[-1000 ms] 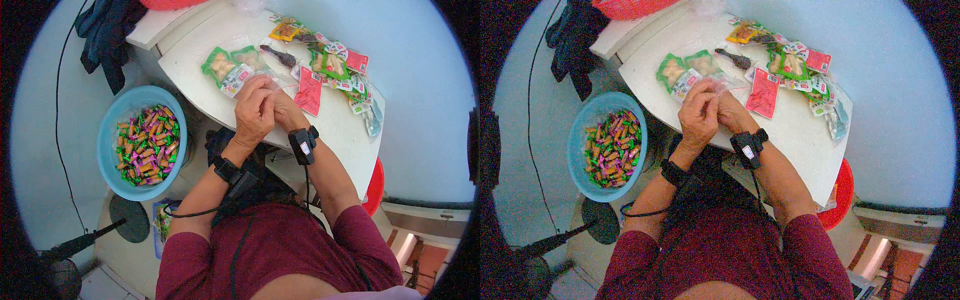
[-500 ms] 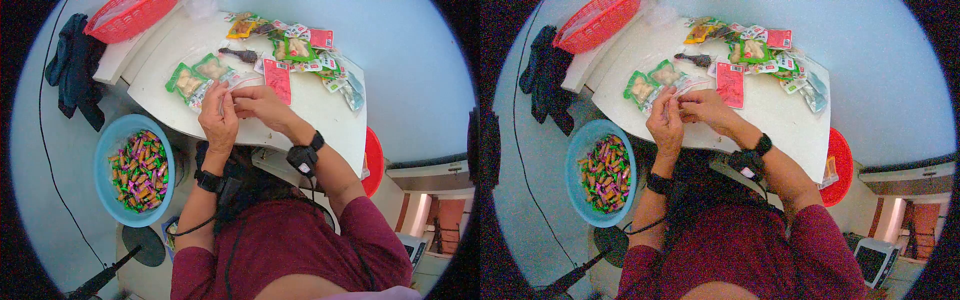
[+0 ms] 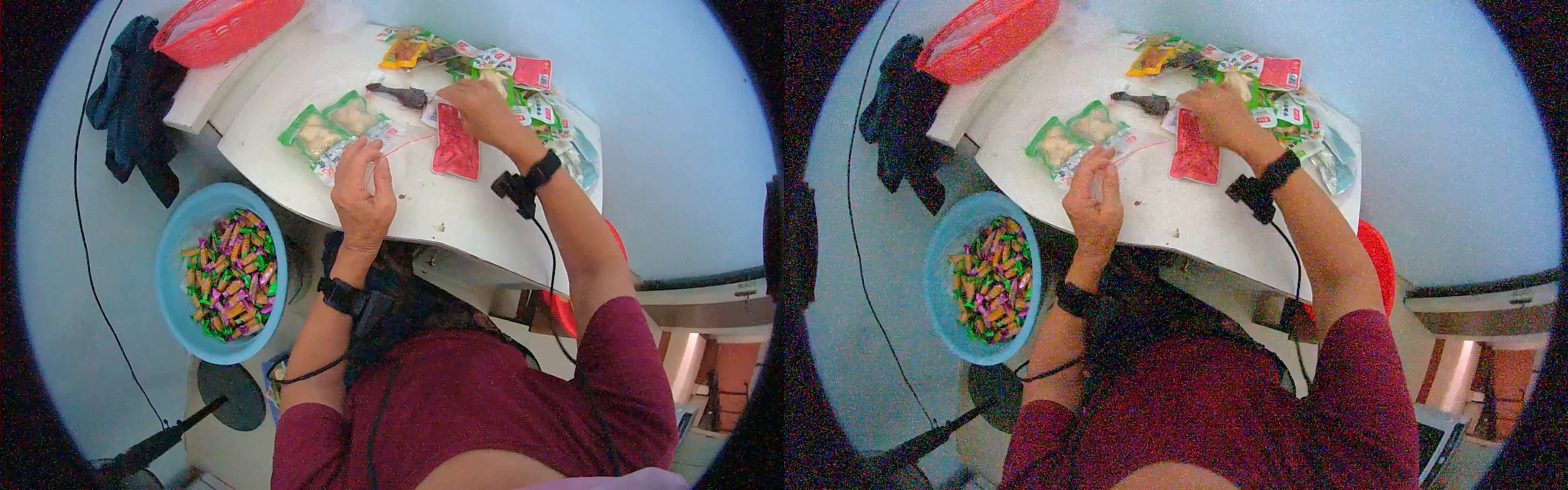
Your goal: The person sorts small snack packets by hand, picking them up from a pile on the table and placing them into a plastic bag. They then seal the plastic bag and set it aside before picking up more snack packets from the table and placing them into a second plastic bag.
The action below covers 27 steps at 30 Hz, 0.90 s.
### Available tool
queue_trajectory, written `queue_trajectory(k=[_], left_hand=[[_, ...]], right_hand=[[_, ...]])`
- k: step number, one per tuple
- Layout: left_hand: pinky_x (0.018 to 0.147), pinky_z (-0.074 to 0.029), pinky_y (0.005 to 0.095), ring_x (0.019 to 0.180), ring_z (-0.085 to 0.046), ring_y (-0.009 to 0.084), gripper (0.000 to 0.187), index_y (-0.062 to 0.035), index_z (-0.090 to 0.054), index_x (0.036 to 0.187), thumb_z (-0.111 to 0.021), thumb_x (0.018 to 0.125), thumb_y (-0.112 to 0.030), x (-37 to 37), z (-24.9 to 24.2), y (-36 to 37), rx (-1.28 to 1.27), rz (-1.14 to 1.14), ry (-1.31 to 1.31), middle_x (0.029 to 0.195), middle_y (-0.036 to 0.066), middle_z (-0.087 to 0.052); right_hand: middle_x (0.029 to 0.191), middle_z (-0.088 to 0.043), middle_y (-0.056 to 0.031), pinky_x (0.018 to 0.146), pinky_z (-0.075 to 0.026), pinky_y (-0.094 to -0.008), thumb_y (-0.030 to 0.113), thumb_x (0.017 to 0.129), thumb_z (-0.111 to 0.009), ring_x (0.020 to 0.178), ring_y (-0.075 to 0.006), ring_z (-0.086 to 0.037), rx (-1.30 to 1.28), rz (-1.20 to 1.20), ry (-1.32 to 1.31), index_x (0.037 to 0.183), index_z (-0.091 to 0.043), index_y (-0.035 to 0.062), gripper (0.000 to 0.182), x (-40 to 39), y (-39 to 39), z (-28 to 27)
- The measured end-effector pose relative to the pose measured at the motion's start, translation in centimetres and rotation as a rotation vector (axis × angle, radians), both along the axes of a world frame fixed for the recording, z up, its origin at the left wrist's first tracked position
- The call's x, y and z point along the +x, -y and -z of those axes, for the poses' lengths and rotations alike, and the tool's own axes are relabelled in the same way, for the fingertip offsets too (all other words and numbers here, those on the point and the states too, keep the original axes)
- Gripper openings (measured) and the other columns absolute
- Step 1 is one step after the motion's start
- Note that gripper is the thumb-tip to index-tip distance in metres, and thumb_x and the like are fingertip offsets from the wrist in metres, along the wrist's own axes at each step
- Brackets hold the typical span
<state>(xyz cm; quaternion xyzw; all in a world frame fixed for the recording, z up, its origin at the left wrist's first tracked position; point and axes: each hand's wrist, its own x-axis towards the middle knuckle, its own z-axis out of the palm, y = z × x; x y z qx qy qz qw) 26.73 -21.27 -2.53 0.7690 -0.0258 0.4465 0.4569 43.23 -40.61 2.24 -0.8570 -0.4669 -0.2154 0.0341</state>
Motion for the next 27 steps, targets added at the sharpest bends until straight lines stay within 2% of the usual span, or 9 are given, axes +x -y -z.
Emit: queue_trajectory(k=[3, 6, 9, 12, 15, 18, 21, 24, 27], left_hand=[[0.092, -0.045, 0.0423, 0.105, -0.059, 0.0355, 0.013, -0.0004, -0.061, 0.096, -0.059, 0.083, -0.003, -0.1, -0.1, 0.1, 0.014, -0.013, -0.011, 0.101, 0.016, -0.065], [0.092, -0.045, 0.0425, 0.104, -0.060, 0.0354, 0.013, -0.0005, -0.061, 0.096, -0.059, 0.083, -0.002, 0.0, -0.2, 0.0, 0.018, -0.019, -0.005, 0.101, 0.016, -0.065], [0.095, -0.043, 0.0402, 0.108, -0.059, 0.0321, 0.013, -0.0006, -0.062, 0.098, -0.057, 0.086, -0.004, -0.1, 0.0, -0.2, 0.026, -0.012, -0.027, 0.103, 0.016, -0.066], [0.096, -0.042, 0.0389, 0.110, -0.059, 0.0306, 0.014, -0.0007, -0.062, 0.098, -0.056, 0.087, -0.005, -0.2, -0.1, -0.1, 0.026, -0.007, -0.045, 0.104, 0.016, -0.067], [0.096, -0.043, 0.0388, 0.109, -0.060, 0.0307, 0.013, -0.0009, -0.063, 0.098, -0.057, 0.086, -0.004, -0.2, 0.0, -0.1, 0.010, -0.005, -0.037, 0.104, 0.016, -0.067], [0.096, -0.043, 0.0386, 0.108, -0.060, 0.0308, 0.013, -0.0011, -0.063, 0.098, -0.057, 0.086, -0.004, -0.2, -0.1, -0.1, 0.011, -0.011, -0.032, 0.103, 0.016, -0.066], [0.095, -0.043, 0.0382, 0.108, -0.060, 0.0306, 0.014, -0.0011, -0.063, 0.098, -0.057, 0.086, -0.004, -0.2, -0.1, -0.1, 0.005, -0.015, -0.025, 0.104, 0.016, -0.066], [0.092, -0.045, 0.0403, 0.104, -0.060, 0.0329, 0.013, -0.0012, -0.062, 0.095, -0.059, 0.083, -0.003, -0.1, -0.2, -0.1, 0.022, -0.033, -0.012, 0.100, 0.016, -0.066], [0.090, -0.046, 0.0412, 0.102, -0.060, 0.0342, 0.013, -0.0012, -0.061, 0.094, -0.059, 0.082, -0.002, -0.1, -0.3, 0.0, 0.033, -0.040, -0.003, 0.098, 0.015, -0.066]], right_hand=[[0.100, -0.064, -0.0140, 0.081, -0.049, -0.0456, 0.002, 0.077, -0.052, 0.099, -0.0310, -0.058, -0.263, 0.251, -0.015, 0.109, -0.060, 0.0045, 0.033, 2.5, -0.7, -0.7], [0.089, -0.067, -0.0165, 0.075, -0.052, -0.0466, 0.013, 0.072, -0.060, 0.085, -0.0335, -0.065, -0.277, 0.316, -0.002, 0.098, -0.064, 0.0029, 0.028, 4.0, -0.9, -0.9], [0.090, -0.067, -0.0186, 0.075, -0.052, -0.0485, 0.017, 0.070, -0.060, 0.088, -0.0346, -0.065, -0.350, 0.424, -0.238, 0.095, -0.064, 0.0016, 0.029, 4.4, -1.5, -2.4], [0.101, -0.064, -0.0216, 0.082, -0.050, -0.0448, 0.009, 0.064, -0.061, 0.096, -0.0388, -0.061, -0.372, 0.468, -0.366, 0.110, -0.056, -0.0004, 0.047, 4.9, -1.9, -3.5], [0.106, -0.063, -0.0216, 0.084, -0.049, -0.0434, 0.006, 0.052, -0.070, 0.101, -0.0382, -0.059, -0.442, 0.404, -0.442, 0.114, -0.054, -0.0006, 0.064, 6.2, -1.3, -3.5], [0.108, -0.062, -0.0209, 0.085, -0.048, -0.0411, 0.008, 0.043, -0.078, 0.105, -0.0362, -0.058, -0.295, 0.325, -0.505, 0.113, -0.054, -0.0002, 0.075, 7.0, -0.9, -2.8], [0.107, -0.061, -0.0206, 0.085, -0.048, -0.0406, 0.012, 0.042, -0.081, 0.105, -0.0340, -0.057, -0.228, 0.196, -0.483, 0.110, -0.056, 0.0005, 0.073, 7.3, -0.4, -2.8], [0.101, -0.062, -0.0192, 0.080, -0.048, -0.0408, 0.015, 0.046, -0.081, 0.098, -0.0343, -0.059, -0.209, 0.216, -0.358, 0.107, -0.058, 0.0017, 0.065, 7.6, 0.0, -3.5], [0.094, -0.063, -0.0170, 0.076, -0.047, -0.0408, 0.014, 0.051, -0.079, 0.091, -0.0340, -0.059, -0.115, 0.217, -0.513, 0.101, -0.060, 0.0017, 0.055, 7.6, 0.2, -5.6]])
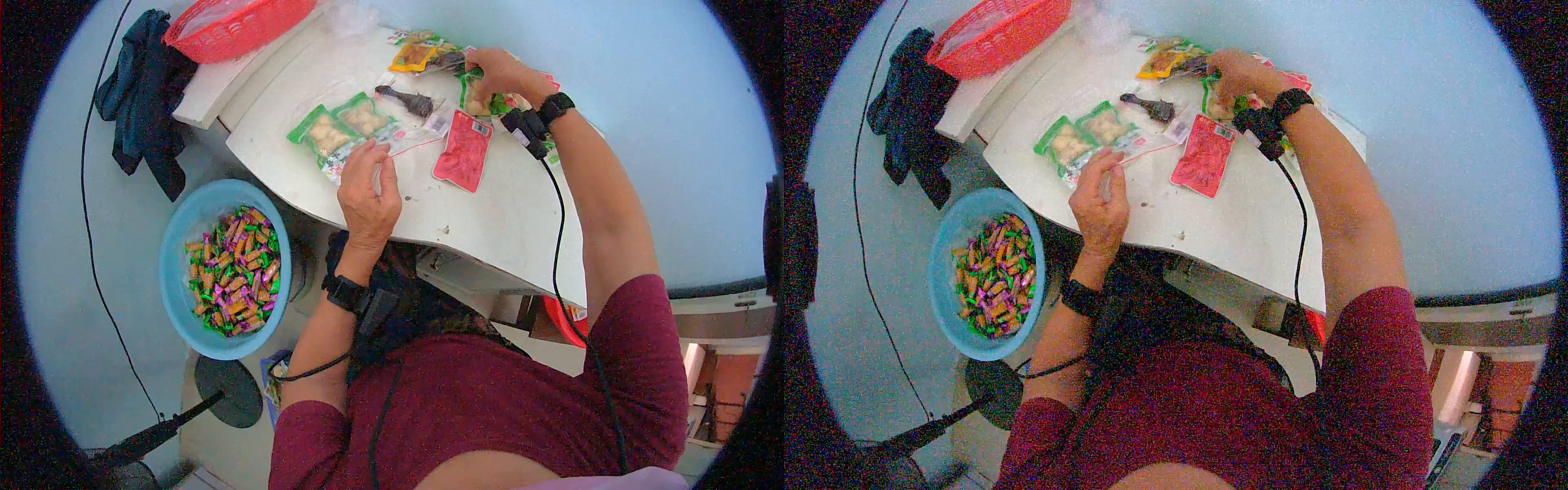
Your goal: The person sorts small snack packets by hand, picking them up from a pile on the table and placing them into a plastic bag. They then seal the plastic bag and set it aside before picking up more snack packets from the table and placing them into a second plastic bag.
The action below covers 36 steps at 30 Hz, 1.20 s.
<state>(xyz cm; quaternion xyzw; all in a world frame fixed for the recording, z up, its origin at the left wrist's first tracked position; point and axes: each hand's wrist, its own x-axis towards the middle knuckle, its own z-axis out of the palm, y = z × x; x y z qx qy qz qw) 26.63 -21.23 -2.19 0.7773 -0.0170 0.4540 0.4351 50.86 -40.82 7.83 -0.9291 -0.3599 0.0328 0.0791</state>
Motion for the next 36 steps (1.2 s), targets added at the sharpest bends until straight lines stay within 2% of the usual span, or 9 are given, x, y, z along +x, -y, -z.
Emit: queue_trajectory(k=[6, 12, 15, 21, 22, 26, 30, 33, 36], left_hand=[[0.090, -0.046, 0.0411, 0.101, -0.061, 0.0343, 0.013, -0.0007, -0.062, 0.094, -0.060, 0.081, -0.001, -0.1, 0.0, 0.0, -0.033, 0.006, -0.010, 0.097, 0.016, -0.066], [0.089, -0.046, 0.0415, 0.100, -0.061, 0.0349, 0.012, -0.0004, -0.062, 0.093, -0.059, 0.081, -0.002, 0.0, 0.2, 0.0, -0.012, -0.005, 0.011, 0.096, 0.017, -0.066], [0.089, -0.046, 0.0416, 0.100, -0.061, 0.0350, 0.012, -0.0001, -0.062, 0.093, -0.059, 0.082, -0.002, 0.0, 0.2, 0.0, -0.017, -0.002, 0.022, 0.096, 0.017, -0.066], [0.088, -0.047, 0.0416, 0.098, -0.061, 0.0350, 0.011, 0.0006, -0.061, 0.093, -0.058, 0.083, -0.002, -0.1, -0.3, 0.1, -0.015, 0.033, 0.010, 0.096, 0.016, -0.066], [0.088, -0.047, 0.0415, 0.098, -0.062, 0.0350, 0.011, 0.0006, -0.061, 0.093, -0.058, 0.083, -0.002, -0.2, -0.3, 0.2, -0.015, 0.034, 0.005, 0.095, 0.016, -0.066], [0.090, -0.046, 0.0353, 0.100, -0.064, 0.0263, 0.013, -0.0008, -0.064, 0.097, -0.060, 0.085, -0.004, -0.2, 0.1, 0.0, -0.033, 0.023, -0.035, 0.101, 0.014, -0.068], [0.090, -0.046, 0.0347, 0.100, -0.064, 0.0255, 0.013, -0.0011, -0.065, 0.097, -0.060, 0.085, -0.004, 0.0, 0.3, -0.1, -0.026, 0.013, -0.033, 0.101, 0.014, -0.068], [0.090, -0.046, 0.0349, 0.101, -0.063, 0.0262, 0.013, -0.0015, -0.065, 0.097, -0.061, 0.085, -0.004, 0.1, 0.3, 0.0, 0.001, -0.001, -0.030, 0.101, 0.013, -0.068], [0.089, -0.046, 0.0393, 0.101, -0.062, 0.0315, 0.012, -0.0013, -0.063, 0.094, -0.061, 0.082, -0.003, 0.0, 0.1, 0.3, -0.006, 0.011, -0.032, 0.098, 0.015, -0.067]], right_hand=[[0.084, -0.067, -0.0120, 0.070, -0.050, -0.0384, 0.023, 0.058, -0.080, 0.080, -0.0261, -0.065, 0.205, -0.114, 0.183, 0.090, -0.065, 0.0053, 0.040, 0.4, 1.4, -2.1], [0.080, -0.063, 0.0000, 0.062, -0.045, -0.0199, 0.011, 0.082, -0.068, 0.073, -0.0049, -0.057, 0.657, -0.026, -0.201, 0.090, -0.060, 0.0026, 0.015, -3.2, 2.2, -5.3], [0.080, -0.063, 0.0012, 0.064, -0.046, -0.0192, 0.011, 0.080, -0.069, 0.071, -0.0044, -0.058, 0.583, -0.074, -0.372, 0.096, -0.060, 0.0033, 0.020, -5.1, 3.0, -7.0], [0.085, -0.066, -0.0044, 0.074, -0.049, -0.0286, 0.009, 0.075, -0.072, 0.081, -0.0116, -0.060, -0.033, -0.351, -0.418, 0.111, -0.060, 0.0022, 0.039, -9.5, 2.6, -4.4], [0.095, -0.066, -0.0096, 0.081, -0.049, -0.0329, 0.011, 0.074, -0.072, 0.090, -0.0193, -0.061, -0.122, -0.327, -0.515, 0.112, -0.060, 0.0014, 0.041, -11.0, 1.6, -4.5], [0.109, -0.062, -0.0135, 0.083, -0.048, -0.0376, 0.018, 0.075, -0.072, 0.096, -0.0302, -0.060, 0.296, -0.377, 0.176, 0.112, -0.058, 0.0008, 0.044, -12.3, 3.2, 0.8], [0.102, -0.062, -0.0159, 0.081, -0.048, -0.0382, 0.028, 0.073, -0.075, 0.091, -0.0306, -0.060, 0.257, 0.160, 0.127, 0.108, -0.059, -0.0004, 0.048, -16.6, 5.8, 1.7], [0.099, -0.062, -0.0178, 0.076, -0.048, -0.0363, 0.033, 0.068, -0.078, 0.088, -0.0300, -0.060, 0.030, 0.341, -0.020, 0.103, -0.060, -0.0018, 0.052, -20.2, 7.1, 4.2], [0.098, -0.060, -0.0211, 0.077, -0.047, -0.0414, 0.039, 0.063, -0.080, 0.091, -0.0340, -0.058, 0.122, 0.410, 0.025, 0.092, -0.061, -0.0010, 0.053, -22.4, 6.7, 4.9]])
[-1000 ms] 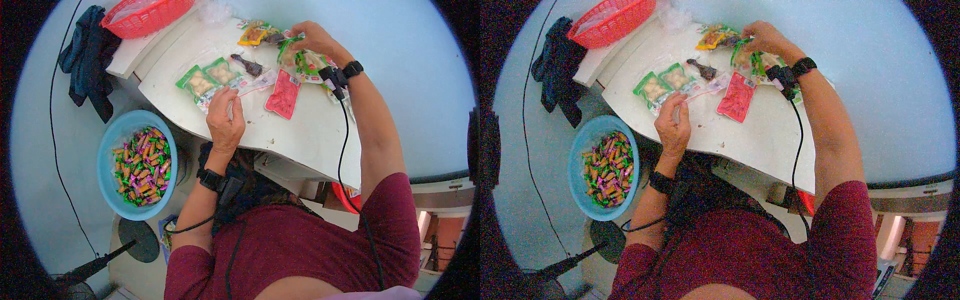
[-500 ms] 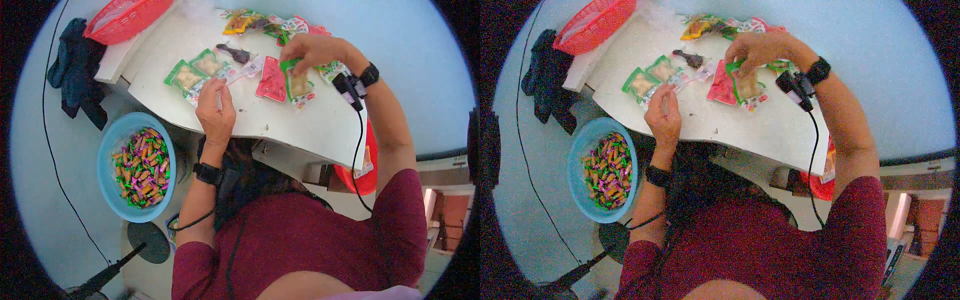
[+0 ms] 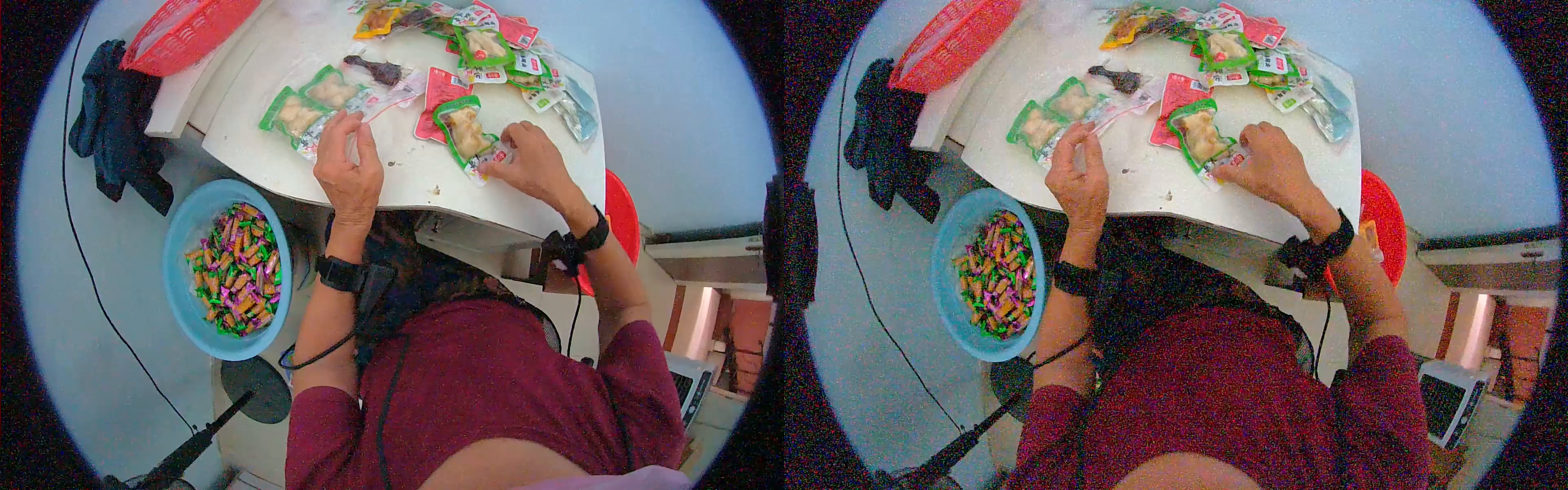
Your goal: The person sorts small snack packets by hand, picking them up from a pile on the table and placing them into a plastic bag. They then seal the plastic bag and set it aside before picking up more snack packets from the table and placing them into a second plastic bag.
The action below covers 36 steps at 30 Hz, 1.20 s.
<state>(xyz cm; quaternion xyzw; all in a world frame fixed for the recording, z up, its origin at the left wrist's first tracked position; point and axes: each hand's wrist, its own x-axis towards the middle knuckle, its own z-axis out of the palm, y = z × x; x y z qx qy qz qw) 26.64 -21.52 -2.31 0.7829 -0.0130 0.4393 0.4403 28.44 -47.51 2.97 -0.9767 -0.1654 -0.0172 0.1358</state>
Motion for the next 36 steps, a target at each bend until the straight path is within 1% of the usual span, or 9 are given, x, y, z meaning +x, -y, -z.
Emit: queue_trajectory(k=[4, 6, 9, 12, 15, 21, 28, 34, 36], left_hand=[[0.089, -0.046, 0.0420, 0.102, -0.060, 0.0346, 0.012, -0.0014, -0.062, 0.091, -0.062, 0.080, -0.003, 0.2, 0.3, 0.0, 0.040, -0.015, 0.054, 0.096, 0.015, -0.066], [0.090, -0.046, 0.0390, 0.102, -0.062, 0.0306, 0.010, -0.0025, -0.062, 0.091, -0.063, 0.081, -0.003, 0.1, 0.1, -0.1, 0.057, -0.026, 0.047, 0.098, 0.014, -0.067], [0.091, -0.046, 0.0376, 0.103, -0.062, 0.0290, 0.010, -0.0031, -0.063, 0.092, -0.064, 0.082, -0.003, 0.0, 0.1, -0.1, 0.052, -0.030, 0.045, 0.100, 0.013, -0.067], [0.091, -0.046, 0.0379, 0.104, -0.062, 0.0293, 0.012, -0.0032, -0.063, 0.093, -0.064, 0.082, -0.003, 0.0, 0.0, -0.1, 0.051, -0.026, 0.048, 0.100, 0.014, -0.067], [0.092, -0.046, 0.0383, 0.105, -0.061, 0.0294, 0.013, -0.0032, -0.064, 0.094, -0.063, 0.082, -0.003, 0.0, -0.1, -0.1, 0.040, -0.012, 0.046, 0.101, 0.014, -0.067], [0.092, -0.045, 0.0388, 0.106, -0.061, 0.0296, 0.013, -0.0031, -0.063, 0.095, -0.063, 0.082, -0.003, -0.2, -0.2, -0.2, 0.045, -0.002, 0.050, 0.102, 0.014, -0.067], [0.093, -0.045, 0.0390, 0.107, -0.060, 0.0308, 0.014, -0.0040, -0.063, 0.095, -0.064, 0.081, -0.003, -0.4, -0.3, -0.3, 0.042, 0.036, 0.059, 0.103, 0.013, -0.067], [0.095, -0.044, 0.0394, 0.109, -0.059, 0.0306, 0.014, -0.0043, -0.063, 0.095, -0.064, 0.081, -0.003, -0.4, -0.3, -0.2, 0.023, 0.052, 0.060, 0.103, 0.013, -0.067], [0.091, -0.045, 0.0421, 0.106, -0.059, 0.0338, 0.016, -0.0026, -0.062, 0.094, -0.065, 0.079, -0.002, -0.2, -0.2, -0.3, 0.053, 0.056, 0.092, 0.100, 0.013, -0.066]], right_hand=[[0.082, -0.060, -0.0151, 0.066, -0.047, -0.0380, 0.032, 0.065, -0.079, 0.073, -0.0277, -0.058, 0.248, 0.056, -0.056, 0.086, -0.059, 0.0002, 0.043, 0.5, 0.2, 1.4], [0.073, -0.059, -0.0098, 0.059, -0.046, -0.0344, 0.025, 0.069, -0.077, 0.063, -0.0217, -0.056, 0.445, 0.084, -0.109, 0.083, -0.058, 0.0014, 0.033, 1.1, 0.6, 2.4], [0.067, -0.058, -0.0027, 0.051, -0.042, -0.0277, 0.012, 0.076, -0.070, 0.058, -0.0125, -0.054, 0.868, 0.094, -0.146, 0.089, -0.057, 0.0041, 0.020, 1.7, 1.4, 4.0], [0.071, -0.060, -0.0010, 0.048, -0.038, -0.0239, 0.006, 0.082, -0.064, 0.059, -0.0080, -0.054, 1.208, 0.209, -0.332, 0.098, -0.055, 0.0047, 0.019, -0.1, -0.2, 0.8], [0.078, -0.063, -0.0039, 0.053, -0.046, -0.0246, 0.006, 0.086, -0.061, 0.064, -0.0106, -0.060, 1.210, 0.199, -0.394, 0.108, -0.052, 0.0025, 0.024, -0.5, 0.0, 0.5], [0.096, -0.066, -0.0103, 0.074, -0.056, -0.0304, 0.003, 0.090, -0.053, 0.081, -0.0164, -0.066, 1.492, 0.148, -0.703, 0.113, -0.053, -0.0037, 0.023, -2.2, -4.4, -0.2], [0.110, -0.062, -0.0123, 0.087, -0.053, -0.0362, 0.002, 0.091, -0.049, 0.097, -0.0208, -0.064, 1.614, 0.153, -0.840, 0.117, -0.052, -0.0057, 0.026, -1.3, -7.5, 0.1], [0.115, -0.060, -0.0135, 0.092, -0.051, -0.0382, 0.001, 0.092, -0.047, 0.102, -0.0228, -0.061, 1.590, 0.150, -0.890, 0.118, -0.051, -0.0060, 0.027, -1.2, -9.1, 0.0], [0.116, -0.059, -0.0137, 0.093, -0.050, -0.0383, 0.002, 0.093, -0.046, 0.104, -0.0229, -0.060, 1.650, 0.122, -0.894, 0.119, -0.050, -0.0059, 0.028, -1.0, -9.6, 0.4]])
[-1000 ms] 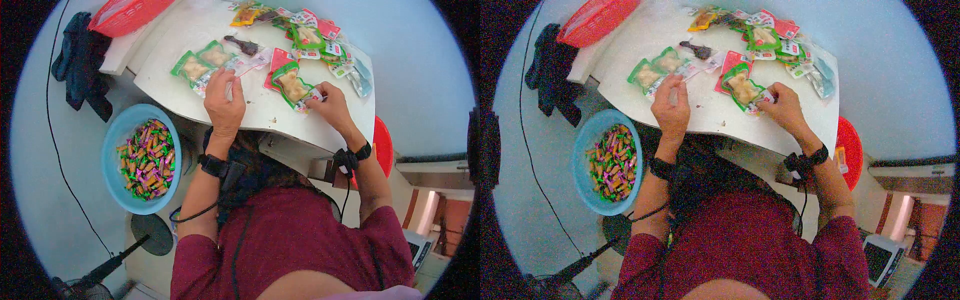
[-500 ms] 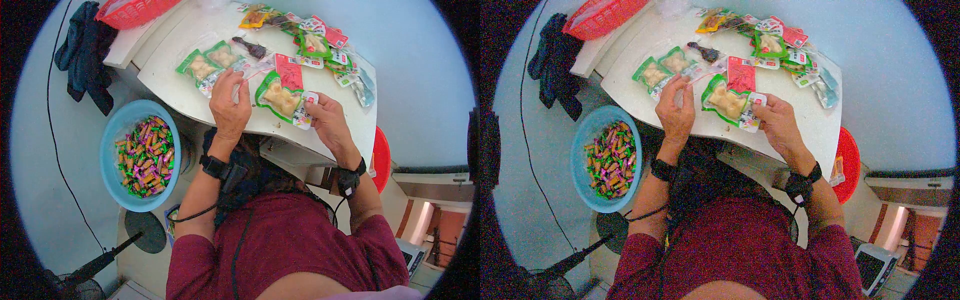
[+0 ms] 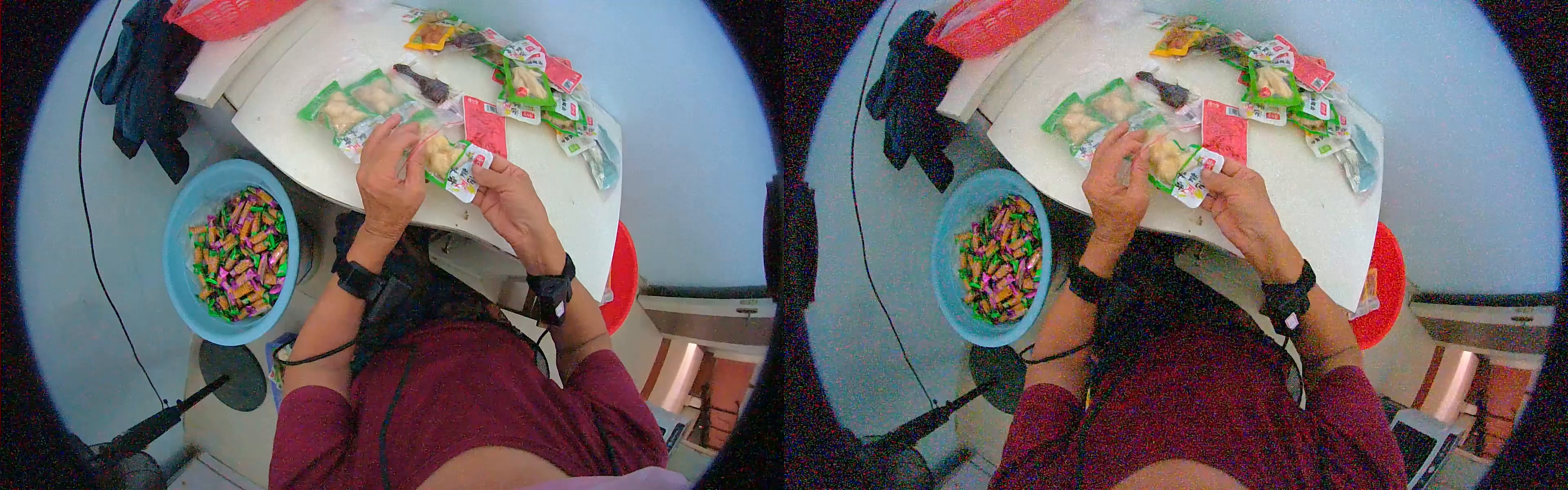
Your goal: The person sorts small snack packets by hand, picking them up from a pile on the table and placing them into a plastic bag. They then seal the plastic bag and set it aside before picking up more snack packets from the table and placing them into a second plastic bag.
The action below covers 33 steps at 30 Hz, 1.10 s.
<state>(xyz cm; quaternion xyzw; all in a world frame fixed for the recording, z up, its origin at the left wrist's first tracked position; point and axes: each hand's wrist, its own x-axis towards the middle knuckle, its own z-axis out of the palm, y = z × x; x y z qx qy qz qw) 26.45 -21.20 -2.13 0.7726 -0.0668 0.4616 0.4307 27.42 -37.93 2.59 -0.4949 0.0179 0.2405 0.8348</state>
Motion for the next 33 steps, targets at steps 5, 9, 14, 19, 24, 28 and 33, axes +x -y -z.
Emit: queue_trajectory(k=[5, 9, 14, 19, 24, 28, 33], left_hand=[[0.090, -0.046, 0.0435, 0.106, -0.058, 0.0356, 0.018, -0.0017, -0.061, 0.094, -0.064, 0.076, 0.000, 0.0, -0.1, 0.0, 0.009, 0.013, 0.021, 0.099, 0.013, -0.066], [0.090, -0.046, 0.0436, 0.106, -0.058, 0.0358, 0.018, -0.0014, -0.062, 0.093, -0.064, 0.076, 0.001, 0.1, -0.1, 0.0, 0.009, 0.008, 0.026, 0.100, 0.013, -0.066], [0.094, -0.045, 0.0400, 0.112, -0.058, 0.0307, 0.017, -0.0047, -0.063, 0.096, -0.065, 0.080, -0.001, -0.2, -0.2, -0.1, 0.033, 0.007, -0.006, 0.106, 0.011, -0.067], [0.094, -0.045, 0.0402, 0.112, -0.057, 0.0317, 0.015, -0.0044, -0.063, 0.094, -0.065, 0.079, -0.001, -0.1, -0.2, -0.1, 0.028, 0.032, 0.007, 0.106, 0.011, -0.067], [0.095, -0.045, 0.0408, 0.112, -0.057, 0.0324, 0.012, -0.0039, -0.063, 0.092, -0.063, 0.081, -0.002, -0.2, -0.4, -0.2, 0.029, 0.053, -0.028, 0.106, 0.011, -0.067], [0.092, -0.044, 0.0444, 0.107, -0.058, 0.0361, 0.012, -0.0010, -0.062, 0.088, -0.063, 0.077, 0.000, 0.0, -0.3, -0.2, -0.012, 0.087, 0.001, 0.101, 0.014, -0.066], [0.095, -0.044, 0.0394, 0.111, -0.058, 0.0320, 0.010, -0.0029, -0.063, 0.091, -0.062, 0.081, -0.001, -0.1, -0.3, -0.1, -0.059, 0.101, -0.056, 0.106, 0.012, -0.067]], right_hand=[[0.117, -0.058, -0.0133, 0.094, -0.049, -0.0386, 0.003, 0.093, -0.045, 0.107, -0.0231, -0.059, 0.072, 0.020, 0.016, 0.119, -0.049, -0.0051, 0.027, 0.9, -1.5, 0.2], [0.113, -0.059, -0.0109, 0.086, -0.051, -0.0357, 0.005, 0.093, -0.048, 0.100, -0.0205, -0.060, 0.052, 0.004, 0.045, 0.115, -0.052, -0.0027, 0.023, 2.3, -2.6, 1.2], [0.107, -0.061, -0.0083, 0.077, -0.051, -0.0329, 0.006, 0.092, -0.051, 0.088, -0.0182, -0.060, 0.107, 0.019, 0.024, 0.109, -0.055, -0.0004, 0.018, 3.4, -4.1, 1.9], [0.100, -0.061, -0.0074, 0.070, -0.051, -0.0322, 0.004, 0.090, -0.052, 0.086, -0.0185, -0.060, 0.088, 0.010, 0.006, 0.107, -0.055, 0.0007, 0.018, 4.4, -5.0, 2.6], [0.096, -0.061, -0.0086, 0.063, -0.052, -0.0302, 0.003, 0.089, -0.051, 0.079, -0.0181, -0.061, 0.157, -0.016, 0.011, 0.103, -0.056, 0.0018, 0.016, 5.2, -6.7, 2.8], [0.095, -0.061, -0.0093, 0.064, -0.053, -0.0312, 0.004, 0.089, -0.052, 0.078, -0.0185, -0.061, 0.290, 0.022, 0.012, 0.103, -0.057, 0.0014, 0.015, 6.2, -8.4, 2.9], [0.094, -0.060, -0.0098, 0.064, -0.054, -0.0303, 0.007, 0.092, -0.050, 0.080, -0.0183, -0.061, 0.256, 0.019, -0.050, 0.105, -0.056, 0.0015, 0.016, 6.3, -9.0, 2.5]])
